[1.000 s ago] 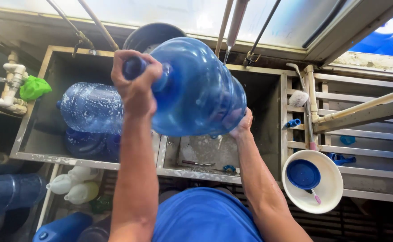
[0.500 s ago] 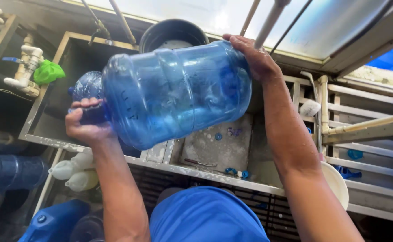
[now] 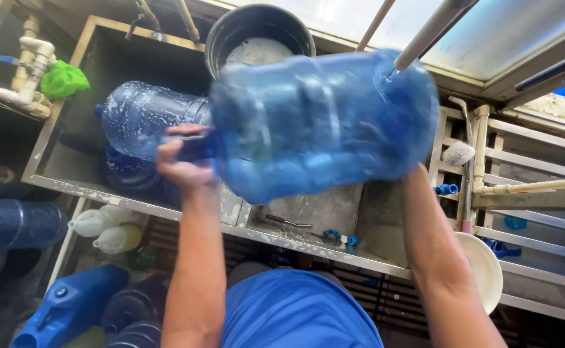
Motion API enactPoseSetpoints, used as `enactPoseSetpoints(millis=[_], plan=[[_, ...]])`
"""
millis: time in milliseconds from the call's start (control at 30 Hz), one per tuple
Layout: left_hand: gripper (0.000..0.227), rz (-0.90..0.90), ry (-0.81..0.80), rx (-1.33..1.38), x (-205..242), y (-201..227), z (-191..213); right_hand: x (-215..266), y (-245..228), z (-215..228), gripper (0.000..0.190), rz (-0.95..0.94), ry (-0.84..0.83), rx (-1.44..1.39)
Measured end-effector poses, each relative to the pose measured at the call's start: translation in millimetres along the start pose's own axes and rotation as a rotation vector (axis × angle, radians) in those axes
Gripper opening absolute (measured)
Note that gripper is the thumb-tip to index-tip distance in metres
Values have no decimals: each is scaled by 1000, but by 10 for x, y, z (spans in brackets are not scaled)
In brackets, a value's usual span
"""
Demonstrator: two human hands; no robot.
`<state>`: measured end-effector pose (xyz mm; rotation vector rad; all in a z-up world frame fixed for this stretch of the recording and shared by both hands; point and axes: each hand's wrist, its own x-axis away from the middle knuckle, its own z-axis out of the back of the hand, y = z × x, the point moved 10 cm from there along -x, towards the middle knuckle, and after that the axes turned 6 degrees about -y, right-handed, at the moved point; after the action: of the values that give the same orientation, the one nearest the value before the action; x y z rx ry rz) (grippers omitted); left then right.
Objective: The person scrubs the exterior of large blue water jugs with a soapy cloth in a stainless steel sink. They rinse the jugs under a running tap, shake them to remove excess water, and place them back into the sink or on the floor.
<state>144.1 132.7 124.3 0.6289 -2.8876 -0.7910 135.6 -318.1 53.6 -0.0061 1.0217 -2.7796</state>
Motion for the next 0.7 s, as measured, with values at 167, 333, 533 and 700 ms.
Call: enactPoseSetpoints(millis=[167, 333, 533, 700], plan=[[33, 408, -22, 113, 623, -1351, -44, 1308, 1285, 517, 47, -2, 38, 324], [81, 1154, 186, -475, 1726, -2154, 267, 2354, 2257, 838, 49, 32, 46, 635], [111, 1427, 287, -352, 2526, -3029, 1301, 1668, 1768, -783, 83, -742, 117, -636], [93, 1677, 638, -579, 2646, -3003, 2606, 1781, 2173, -2095, 83, -1034, -29, -716]])
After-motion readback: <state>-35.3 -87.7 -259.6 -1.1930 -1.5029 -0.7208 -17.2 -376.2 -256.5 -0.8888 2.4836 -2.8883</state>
